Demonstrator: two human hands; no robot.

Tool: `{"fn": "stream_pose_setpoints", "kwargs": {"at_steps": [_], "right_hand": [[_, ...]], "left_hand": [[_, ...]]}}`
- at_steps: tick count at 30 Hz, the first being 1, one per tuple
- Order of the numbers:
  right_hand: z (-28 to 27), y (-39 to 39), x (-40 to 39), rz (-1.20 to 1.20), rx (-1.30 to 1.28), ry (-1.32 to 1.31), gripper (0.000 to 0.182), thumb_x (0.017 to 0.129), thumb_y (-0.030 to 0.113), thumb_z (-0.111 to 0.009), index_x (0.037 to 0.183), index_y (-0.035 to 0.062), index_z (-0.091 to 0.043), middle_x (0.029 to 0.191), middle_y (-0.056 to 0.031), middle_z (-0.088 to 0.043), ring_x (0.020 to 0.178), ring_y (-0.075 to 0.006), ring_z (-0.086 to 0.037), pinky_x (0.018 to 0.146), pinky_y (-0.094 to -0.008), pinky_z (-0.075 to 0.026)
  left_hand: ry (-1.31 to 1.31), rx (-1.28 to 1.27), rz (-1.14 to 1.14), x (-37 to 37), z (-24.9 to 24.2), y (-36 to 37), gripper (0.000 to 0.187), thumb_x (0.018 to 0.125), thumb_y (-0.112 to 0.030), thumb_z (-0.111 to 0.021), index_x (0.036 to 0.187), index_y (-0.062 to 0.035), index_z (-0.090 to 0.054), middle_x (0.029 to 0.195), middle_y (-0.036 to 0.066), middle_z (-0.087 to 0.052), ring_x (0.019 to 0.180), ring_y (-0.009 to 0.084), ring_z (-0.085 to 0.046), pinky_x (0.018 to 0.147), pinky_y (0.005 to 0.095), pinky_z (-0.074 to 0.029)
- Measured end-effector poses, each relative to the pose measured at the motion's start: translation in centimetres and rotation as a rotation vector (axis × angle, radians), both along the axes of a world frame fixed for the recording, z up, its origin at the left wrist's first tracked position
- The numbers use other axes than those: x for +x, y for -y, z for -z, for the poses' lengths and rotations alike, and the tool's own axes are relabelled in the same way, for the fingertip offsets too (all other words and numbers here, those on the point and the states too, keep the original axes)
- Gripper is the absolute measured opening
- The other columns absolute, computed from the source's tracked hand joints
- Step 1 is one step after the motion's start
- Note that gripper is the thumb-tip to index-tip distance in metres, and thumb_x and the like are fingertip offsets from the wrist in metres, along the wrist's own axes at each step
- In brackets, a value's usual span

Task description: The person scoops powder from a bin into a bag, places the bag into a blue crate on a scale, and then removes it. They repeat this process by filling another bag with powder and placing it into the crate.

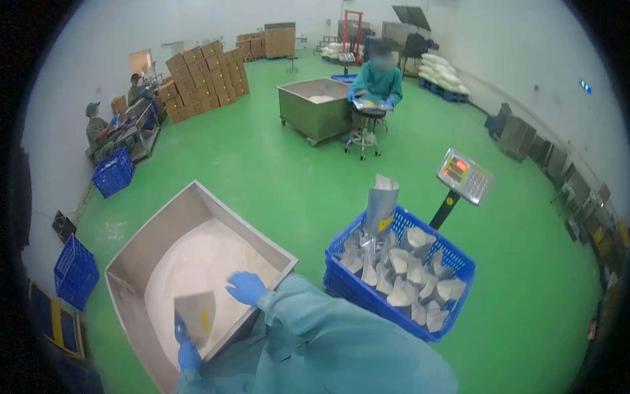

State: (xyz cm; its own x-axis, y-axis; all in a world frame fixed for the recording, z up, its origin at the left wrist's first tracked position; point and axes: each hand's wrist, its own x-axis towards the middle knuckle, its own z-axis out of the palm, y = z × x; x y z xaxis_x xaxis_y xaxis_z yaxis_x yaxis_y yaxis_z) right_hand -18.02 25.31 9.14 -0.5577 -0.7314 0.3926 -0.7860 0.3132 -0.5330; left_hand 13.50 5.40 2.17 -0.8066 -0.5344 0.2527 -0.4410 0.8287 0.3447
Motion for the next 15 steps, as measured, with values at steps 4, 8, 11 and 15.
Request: {"fn": "stream_pose_setpoints", "kwargs": {"at_steps": [4,8,11,15], "right_hand": [[0.5,-3.1,-0.3,-0.064,0.701,0.008,0.047,0.090,0.046,-0.038,0.090,0.0119,-0.070,0.087,-0.0108,-0.069,0.081,-0.0328,-0.065,0.074,-0.0431,-0.048],[2.5,-2.2,-0.6,-0.068,0.735,-0.013,0.047,0.089,0.042,-0.036,0.079,0.0129,-0.071,0.080,-0.0112,-0.069,0.073,-0.0314,-0.066,0.066,-0.0457,-0.048],[2.5,-2.3,-0.8,-0.063,0.732,0.012,0.044,0.088,0.040,-0.036,0.081,0.0123,-0.070,0.081,-0.0119,-0.068,0.074,-0.0312,-0.066,0.065,-0.0464,-0.048],[2.4,-2.5,-0.8,-0.069,0.697,0.021,0.043,0.088,0.040,-0.037,0.082,0.0129,-0.069,0.081,-0.0123,-0.068,0.074,-0.0316,-0.066,0.066,-0.0464,-0.049]], "left_hand": [[0.065,0.205,-0.409,1.5,4.0,0.2,0.024,0.081,-0.020,-0.054,0.080,0.0018,-0.063,0.080,0.027,-0.061,0.075,0.0425,-0.060,0.066,0.0499,-0.048],[0.121,0.206,-0.531,0.9,0.2,-2.1,0.028,0.082,-0.021,-0.055,0.078,0.0051,-0.063,0.079,0.028,-0.062,0.073,0.0433,-0.061,0.066,0.0513,-0.047],[0.108,0.229,-0.562,0.6,1.0,-1.9,0.028,0.082,-0.021,-0.056,0.078,0.0049,-0.064,0.079,0.027,-0.062,0.074,0.0427,-0.061,0.067,0.0511,-0.048],[0.138,0.226,-0.578,0.9,1.3,-1.6,0.027,0.081,-0.022,-0.056,0.079,0.0041,-0.064,0.080,0.027,-0.063,0.076,0.0420,-0.062,0.068,0.0502,-0.049]]}}
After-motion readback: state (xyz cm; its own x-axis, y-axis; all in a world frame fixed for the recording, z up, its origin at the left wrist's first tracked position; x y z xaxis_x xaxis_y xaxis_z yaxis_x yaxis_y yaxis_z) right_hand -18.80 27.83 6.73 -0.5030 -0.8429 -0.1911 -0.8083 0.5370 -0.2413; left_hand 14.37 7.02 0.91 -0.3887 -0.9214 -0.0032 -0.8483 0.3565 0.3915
